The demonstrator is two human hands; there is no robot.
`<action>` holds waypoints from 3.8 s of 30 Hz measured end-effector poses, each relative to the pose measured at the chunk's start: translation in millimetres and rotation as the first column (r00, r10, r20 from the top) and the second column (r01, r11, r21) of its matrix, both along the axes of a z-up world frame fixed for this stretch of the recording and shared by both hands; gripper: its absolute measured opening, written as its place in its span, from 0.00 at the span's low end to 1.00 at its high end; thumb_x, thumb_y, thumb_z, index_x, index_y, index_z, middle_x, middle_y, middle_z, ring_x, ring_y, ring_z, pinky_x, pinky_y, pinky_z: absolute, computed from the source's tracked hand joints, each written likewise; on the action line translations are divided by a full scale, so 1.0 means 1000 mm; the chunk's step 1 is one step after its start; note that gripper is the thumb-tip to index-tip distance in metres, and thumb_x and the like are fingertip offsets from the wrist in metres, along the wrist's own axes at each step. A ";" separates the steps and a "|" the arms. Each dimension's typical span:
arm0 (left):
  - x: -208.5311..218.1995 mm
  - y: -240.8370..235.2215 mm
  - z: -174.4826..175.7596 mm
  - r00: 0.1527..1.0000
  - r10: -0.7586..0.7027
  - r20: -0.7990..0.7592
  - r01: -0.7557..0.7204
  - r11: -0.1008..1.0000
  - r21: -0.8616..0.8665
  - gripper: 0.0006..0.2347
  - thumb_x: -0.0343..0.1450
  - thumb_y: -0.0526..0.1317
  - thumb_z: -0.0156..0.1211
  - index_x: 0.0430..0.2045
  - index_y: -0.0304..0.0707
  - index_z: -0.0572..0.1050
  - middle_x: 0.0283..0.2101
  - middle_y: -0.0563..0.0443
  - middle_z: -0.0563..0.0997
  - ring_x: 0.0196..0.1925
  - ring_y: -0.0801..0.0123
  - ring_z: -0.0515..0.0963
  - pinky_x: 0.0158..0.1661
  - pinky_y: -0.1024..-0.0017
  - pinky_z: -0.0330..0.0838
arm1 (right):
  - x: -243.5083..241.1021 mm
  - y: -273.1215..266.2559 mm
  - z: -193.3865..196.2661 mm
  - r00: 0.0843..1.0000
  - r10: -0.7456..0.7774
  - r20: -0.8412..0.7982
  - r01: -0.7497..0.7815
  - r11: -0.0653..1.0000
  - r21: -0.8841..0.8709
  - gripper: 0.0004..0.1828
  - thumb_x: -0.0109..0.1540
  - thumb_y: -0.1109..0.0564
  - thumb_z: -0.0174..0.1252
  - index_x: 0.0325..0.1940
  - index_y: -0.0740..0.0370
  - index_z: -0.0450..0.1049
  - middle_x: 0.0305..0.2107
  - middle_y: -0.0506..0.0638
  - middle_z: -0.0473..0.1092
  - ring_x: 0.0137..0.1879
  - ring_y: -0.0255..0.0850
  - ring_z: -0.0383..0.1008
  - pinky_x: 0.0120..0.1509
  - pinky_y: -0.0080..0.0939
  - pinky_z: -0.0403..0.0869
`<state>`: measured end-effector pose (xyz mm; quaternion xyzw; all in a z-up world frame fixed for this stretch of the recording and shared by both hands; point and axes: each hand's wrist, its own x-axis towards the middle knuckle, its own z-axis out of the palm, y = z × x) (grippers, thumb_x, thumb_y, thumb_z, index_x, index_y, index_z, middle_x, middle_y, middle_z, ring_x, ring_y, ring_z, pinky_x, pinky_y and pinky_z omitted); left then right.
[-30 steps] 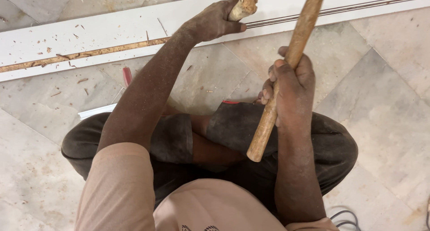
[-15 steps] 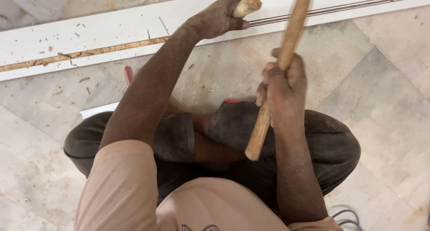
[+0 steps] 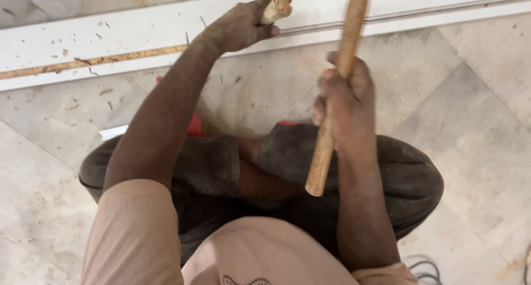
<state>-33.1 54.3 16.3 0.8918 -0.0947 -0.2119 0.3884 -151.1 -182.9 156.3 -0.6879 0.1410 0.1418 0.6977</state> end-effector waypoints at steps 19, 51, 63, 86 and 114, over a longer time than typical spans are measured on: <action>0.017 -0.069 0.016 0.978 0.003 0.211 0.026 0.991 -0.133 0.27 0.73 0.54 0.65 0.58 0.30 0.67 0.43 0.41 0.85 0.50 0.55 0.84 0.54 0.56 0.76 | -0.002 -0.010 0.007 0.993 -0.093 0.072 0.093 0.996 -0.004 0.17 0.69 0.61 0.47 0.60 0.72 0.63 0.27 0.48 0.66 0.19 0.29 0.64 0.20 0.31 0.68; 0.015 -0.048 0.019 0.992 0.123 0.036 -0.111 0.964 -0.242 0.27 0.75 0.56 0.57 0.60 0.33 0.63 0.44 0.43 0.83 0.48 0.63 0.84 0.52 0.58 0.80 | -0.007 0.000 0.008 0.995 -0.004 0.102 0.015 0.994 -0.110 0.18 0.68 0.64 0.46 0.61 0.75 0.63 0.26 0.48 0.65 0.20 0.29 0.64 0.20 0.30 0.66; 0.010 -0.046 0.006 0.992 0.078 0.102 -0.044 0.954 -0.297 0.28 0.78 0.56 0.55 0.65 0.33 0.60 0.57 0.39 0.79 0.61 0.58 0.77 0.62 0.55 0.71 | -0.023 0.002 0.023 0.955 0.144 0.261 -0.065 0.955 -0.289 0.18 0.70 0.64 0.46 0.63 0.75 0.62 0.25 0.47 0.64 0.21 0.29 0.64 0.25 0.31 0.69; 0.011 -0.048 0.013 1.000 -0.017 0.021 0.022 0.957 -0.291 0.32 0.76 0.59 0.51 0.66 0.31 0.58 0.61 0.38 0.77 0.65 0.56 0.75 0.66 0.55 0.64 | -0.017 0.001 0.026 0.988 0.153 0.008 -0.145 0.949 -0.279 0.12 0.68 0.60 0.50 0.56 0.62 0.66 0.22 0.45 0.64 0.18 0.29 0.62 0.18 0.32 0.64; 0.017 -0.057 -0.001 0.999 -0.022 0.046 0.028 0.990 -0.138 0.31 0.76 0.57 0.55 0.69 0.40 0.56 0.57 0.41 0.80 0.61 0.54 0.78 0.64 0.52 0.69 | -0.026 -0.008 0.019 0.952 0.054 0.301 0.010 0.978 -0.206 0.10 0.71 0.63 0.45 0.57 0.68 0.61 0.27 0.47 0.64 0.20 0.30 0.62 0.22 0.32 0.66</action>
